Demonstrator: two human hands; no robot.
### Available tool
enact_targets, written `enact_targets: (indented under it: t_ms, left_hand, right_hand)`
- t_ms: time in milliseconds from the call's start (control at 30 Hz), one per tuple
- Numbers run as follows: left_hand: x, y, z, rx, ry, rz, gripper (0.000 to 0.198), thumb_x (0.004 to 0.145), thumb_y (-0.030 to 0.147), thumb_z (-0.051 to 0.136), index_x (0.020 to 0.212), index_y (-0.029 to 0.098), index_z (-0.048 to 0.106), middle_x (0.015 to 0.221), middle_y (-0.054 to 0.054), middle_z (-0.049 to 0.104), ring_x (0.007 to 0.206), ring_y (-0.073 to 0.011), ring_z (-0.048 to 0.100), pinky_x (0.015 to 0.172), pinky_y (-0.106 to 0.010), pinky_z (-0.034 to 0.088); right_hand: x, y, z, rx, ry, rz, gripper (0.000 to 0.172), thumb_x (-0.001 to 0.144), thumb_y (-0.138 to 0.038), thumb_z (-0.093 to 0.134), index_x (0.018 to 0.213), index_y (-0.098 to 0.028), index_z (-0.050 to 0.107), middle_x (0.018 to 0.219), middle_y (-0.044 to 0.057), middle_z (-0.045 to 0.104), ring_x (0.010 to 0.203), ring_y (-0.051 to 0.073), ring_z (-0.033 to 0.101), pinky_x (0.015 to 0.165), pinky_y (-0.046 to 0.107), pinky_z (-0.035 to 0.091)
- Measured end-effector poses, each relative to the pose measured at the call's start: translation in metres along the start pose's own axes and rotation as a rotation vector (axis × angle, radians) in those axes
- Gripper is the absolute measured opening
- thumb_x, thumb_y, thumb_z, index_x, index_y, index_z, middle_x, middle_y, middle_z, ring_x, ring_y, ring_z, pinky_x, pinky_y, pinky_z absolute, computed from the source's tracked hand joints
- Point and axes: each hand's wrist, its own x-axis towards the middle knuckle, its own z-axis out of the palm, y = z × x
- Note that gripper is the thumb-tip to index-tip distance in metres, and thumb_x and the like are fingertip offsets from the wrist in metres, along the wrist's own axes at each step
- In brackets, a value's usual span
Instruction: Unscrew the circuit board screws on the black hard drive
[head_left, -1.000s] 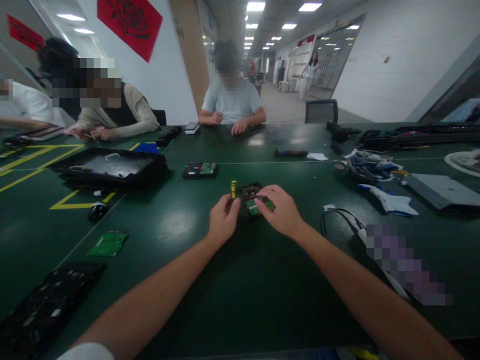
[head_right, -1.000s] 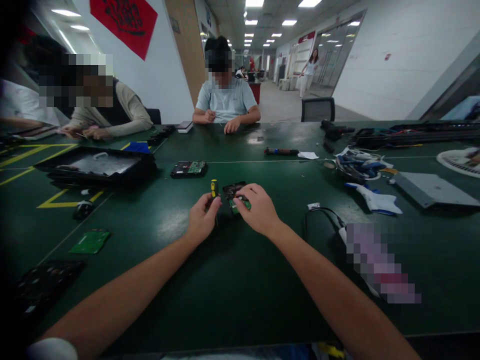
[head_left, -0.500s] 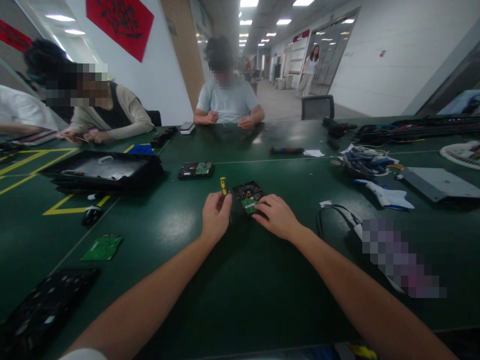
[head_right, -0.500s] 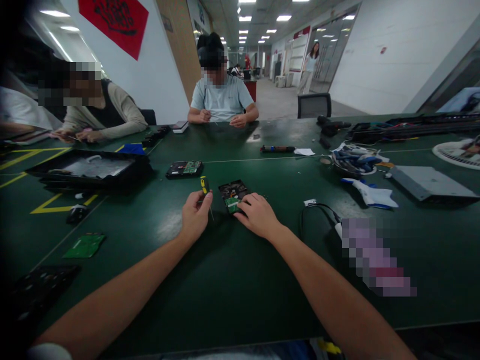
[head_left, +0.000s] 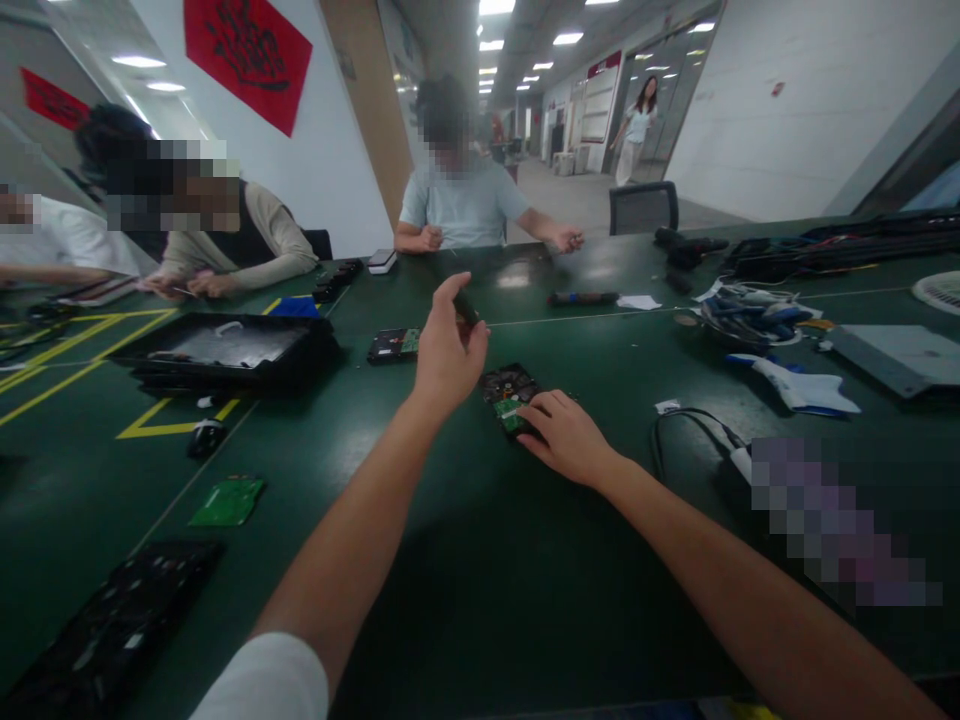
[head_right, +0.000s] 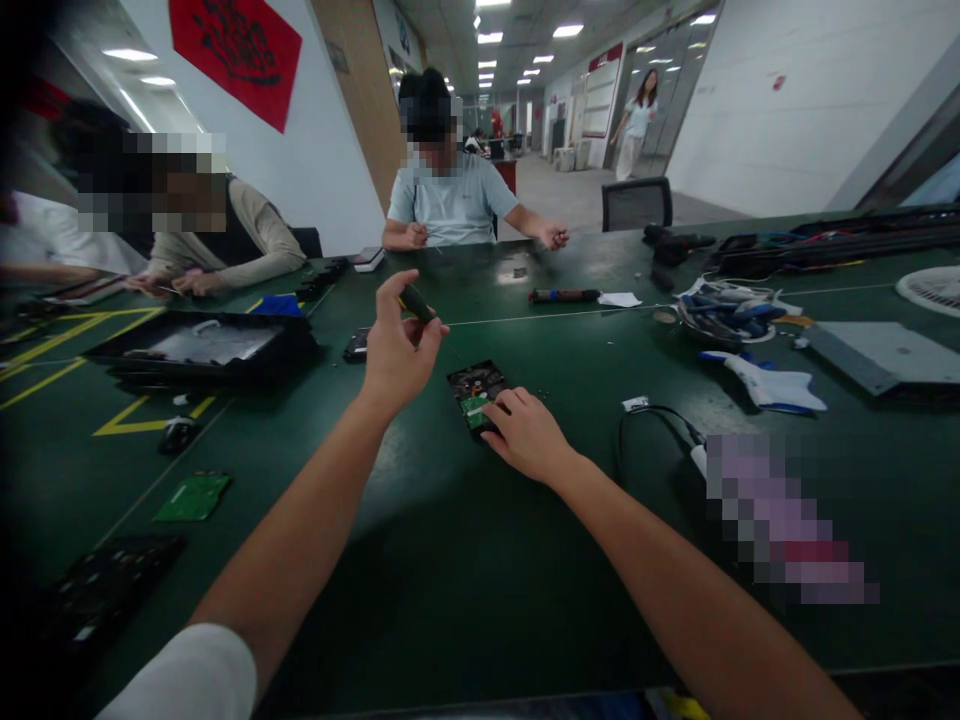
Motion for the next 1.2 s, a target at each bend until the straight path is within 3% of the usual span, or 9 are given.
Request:
enact_targets:
  t_ms: [100,233,367,533,700,933,1200]
  left_hand:
    - [-0.003,-0.005,-0.009,0.089,-0.106,0.050,0.055,0.097,0.023,0.069,0.147,0.028,0.047,0.118,-0.005,0.068,0.088,-0.0175,0.070,0.086,-0.035,0.059]
    - [-0.016,-0.011,-0.017,0.098,-0.167,-0.018,0.047,0.093,0.021,0.076,0.135,0.026,0.055,0.104,0.000,0.068,0.078,-0.0136,0.065,0.074,-0.028,0.055]
    - [-0.021,-0.014,-0.017,0.128,-0.165,-0.018,0.040,0.093,0.021,0.078,0.128,0.024,0.060,0.113,-0.003,0.070,0.075,-0.0121,0.061,0.075,-0.029,0.054]
    - [-0.023,-0.014,-0.012,0.067,-0.177,0.005,0.041,0.095,0.022,0.076,0.133,0.024,0.060,0.124,-0.006,0.071,0.093,-0.0166,0.068,0.077,-0.028,0.057]
    - [-0.025,-0.016,-0.010,0.111,-0.195,0.018,0.045,0.096,0.021,0.076,0.138,0.024,0.060,0.129,-0.008,0.072,0.091,-0.0165,0.069,0.079,-0.030,0.059]
    - [-0.031,-0.021,-0.005,0.124,-0.254,0.079,0.047,0.100,0.024,0.072,0.144,0.023,0.058,0.137,-0.012,0.070,0.116,-0.0244,0.069,0.093,-0.037,0.061]
    - [-0.032,-0.021,-0.003,0.120,-0.258,0.042,0.050,0.100,0.026,0.072,0.147,0.024,0.057,0.141,-0.012,0.069,0.115,-0.0239,0.070,0.098,-0.040,0.061]
  right_hand:
    - [-0.001,-0.001,-0.001,-0.024,-0.005,-0.015,0.037,0.103,-0.030,0.067,0.139,-0.018,0.069,0.124,0.016,0.065,0.115,0.033,0.059,0.096,0.049,0.055]
    - [-0.002,-0.001,0.000,-0.026,0.002,-0.033,0.037,0.102,-0.027,0.068,0.138,-0.017,0.071,0.126,0.017,0.064,0.119,0.034,0.059,0.099,0.052,0.055]
    - [-0.002,-0.001,0.003,-0.018,0.030,-0.043,0.036,0.102,-0.024,0.068,0.136,-0.016,0.072,0.133,0.018,0.063,0.125,0.035,0.058,0.103,0.054,0.055]
    - [-0.001,-0.001,0.005,0.009,0.031,-0.055,0.034,0.101,-0.021,0.068,0.135,-0.018,0.072,0.132,0.016,0.065,0.122,0.033,0.062,0.105,0.054,0.057]
    - [-0.001,0.000,0.005,0.008,0.025,-0.055,0.034,0.100,-0.020,0.068,0.133,-0.016,0.072,0.132,0.017,0.066,0.122,0.034,0.062,0.104,0.054,0.057]
    - [-0.001,-0.002,0.004,-0.015,0.033,-0.072,0.035,0.102,-0.022,0.066,0.137,-0.017,0.072,0.130,0.017,0.067,0.119,0.034,0.061,0.103,0.054,0.057]
    - [-0.001,-0.001,0.001,-0.040,0.025,-0.081,0.033,0.102,-0.022,0.067,0.134,-0.019,0.074,0.130,0.016,0.067,0.120,0.033,0.062,0.101,0.053,0.058]
